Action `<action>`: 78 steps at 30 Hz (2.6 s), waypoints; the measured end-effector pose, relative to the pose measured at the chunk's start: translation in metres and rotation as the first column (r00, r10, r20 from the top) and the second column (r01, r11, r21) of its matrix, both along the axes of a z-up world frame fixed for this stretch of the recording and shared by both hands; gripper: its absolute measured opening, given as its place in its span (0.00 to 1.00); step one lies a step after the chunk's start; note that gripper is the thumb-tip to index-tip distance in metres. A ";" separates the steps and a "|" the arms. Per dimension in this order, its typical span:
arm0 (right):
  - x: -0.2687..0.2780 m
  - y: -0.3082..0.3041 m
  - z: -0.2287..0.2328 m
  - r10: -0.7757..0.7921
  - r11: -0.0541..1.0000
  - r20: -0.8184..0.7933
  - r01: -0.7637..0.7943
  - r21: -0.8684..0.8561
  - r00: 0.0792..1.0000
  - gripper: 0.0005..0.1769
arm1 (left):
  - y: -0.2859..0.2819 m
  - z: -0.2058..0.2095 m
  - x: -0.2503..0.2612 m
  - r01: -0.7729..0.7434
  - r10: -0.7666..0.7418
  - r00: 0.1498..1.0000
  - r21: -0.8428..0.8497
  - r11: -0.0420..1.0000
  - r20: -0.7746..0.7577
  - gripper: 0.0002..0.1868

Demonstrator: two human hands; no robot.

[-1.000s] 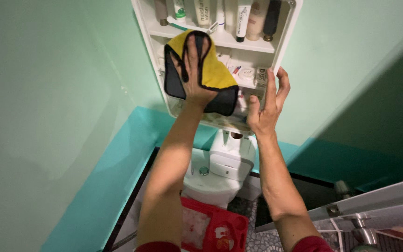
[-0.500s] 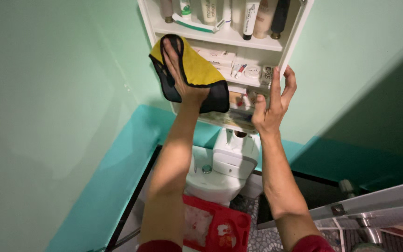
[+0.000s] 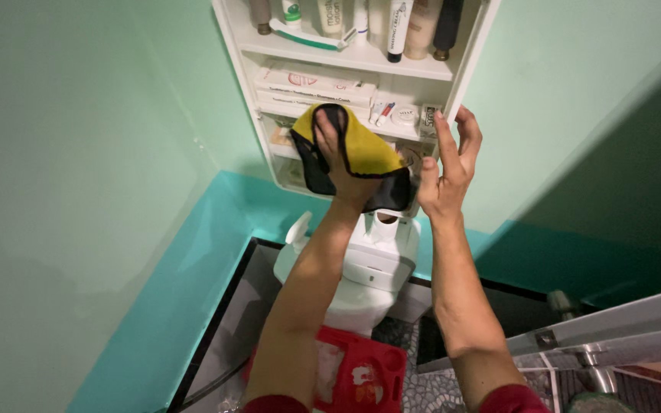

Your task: The person organizes small bathroom items by picking them from a red tray on the toilet, wiping each with a yellow cloth, and placing them into a wall-mounted cabinet. The person also wipes the cabinet interior and a tissue dispenser, then moves the dispenser to the sink.

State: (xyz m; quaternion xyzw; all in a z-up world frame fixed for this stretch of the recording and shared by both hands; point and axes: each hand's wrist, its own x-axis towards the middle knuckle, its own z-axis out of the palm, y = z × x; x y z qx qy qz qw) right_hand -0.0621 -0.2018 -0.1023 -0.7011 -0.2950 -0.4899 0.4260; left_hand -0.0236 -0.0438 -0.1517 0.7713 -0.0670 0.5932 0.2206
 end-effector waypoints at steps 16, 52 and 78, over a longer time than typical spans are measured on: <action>-0.010 -0.008 -0.026 -0.043 0.999 -0.075 0.042 -0.007 0.996 0.32 | -0.067 -0.056 0.014 -0.039 0.047 0.997 0.146 0.989 -0.056 0.33; -0.077 0.032 -0.072 -0.107 0.986 -0.176 0.082 -0.143 0.979 0.28 | -0.030 -0.177 0.052 -0.100 0.031 0.981 -0.364 0.926 -0.191 0.46; -0.049 0.053 -0.079 0.020 0.996 -0.255 -0.040 -0.074 0.967 0.28 | 0.069 -0.085 0.018 -0.097 0.113 0.993 -0.284 0.954 0.042 0.53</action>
